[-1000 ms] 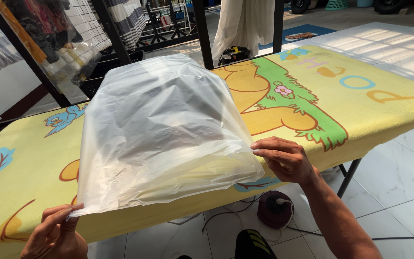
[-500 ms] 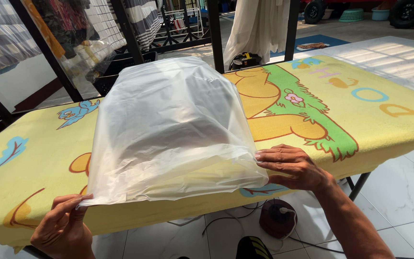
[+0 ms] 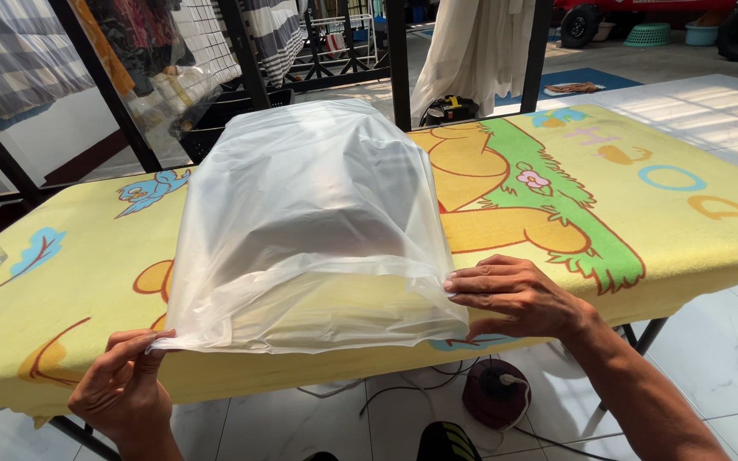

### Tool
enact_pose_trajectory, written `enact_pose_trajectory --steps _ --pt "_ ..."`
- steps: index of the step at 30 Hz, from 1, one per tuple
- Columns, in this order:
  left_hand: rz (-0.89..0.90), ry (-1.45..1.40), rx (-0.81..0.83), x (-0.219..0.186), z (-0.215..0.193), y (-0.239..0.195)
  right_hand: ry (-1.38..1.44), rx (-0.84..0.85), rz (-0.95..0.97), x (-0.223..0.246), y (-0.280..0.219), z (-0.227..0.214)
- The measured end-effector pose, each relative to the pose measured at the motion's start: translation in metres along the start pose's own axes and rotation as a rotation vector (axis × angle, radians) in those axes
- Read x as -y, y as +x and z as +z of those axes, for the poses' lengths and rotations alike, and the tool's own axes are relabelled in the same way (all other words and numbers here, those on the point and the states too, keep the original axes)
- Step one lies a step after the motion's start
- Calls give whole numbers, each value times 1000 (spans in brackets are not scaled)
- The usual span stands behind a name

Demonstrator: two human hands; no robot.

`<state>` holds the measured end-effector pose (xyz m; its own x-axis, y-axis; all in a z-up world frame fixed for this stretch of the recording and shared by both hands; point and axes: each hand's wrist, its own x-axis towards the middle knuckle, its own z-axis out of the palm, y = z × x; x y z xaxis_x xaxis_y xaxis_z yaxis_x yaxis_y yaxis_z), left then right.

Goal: The person places folded clothes into a clear plastic vacuum storage bag on a table. They smooth the contents, fold the top edge of the bag, and seal the zipper closure. The person then uses a handheld vacuum to remove air from the bag, compressing the clothes inside.

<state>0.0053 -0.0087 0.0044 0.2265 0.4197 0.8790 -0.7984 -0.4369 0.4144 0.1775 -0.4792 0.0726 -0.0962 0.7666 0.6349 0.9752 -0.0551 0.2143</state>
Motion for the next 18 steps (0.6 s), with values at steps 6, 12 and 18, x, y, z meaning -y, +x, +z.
enact_pose_trajectory --steps 6,12,18 --pt "-13 13 6 -5 -1 2 21 41 29 0 1 1" --pt "-24 -16 7 -6 1 3 1 59 2 -4 7 -1" --pt "-32 36 -10 -7 3 3 -3 80 -33 0 18 11"
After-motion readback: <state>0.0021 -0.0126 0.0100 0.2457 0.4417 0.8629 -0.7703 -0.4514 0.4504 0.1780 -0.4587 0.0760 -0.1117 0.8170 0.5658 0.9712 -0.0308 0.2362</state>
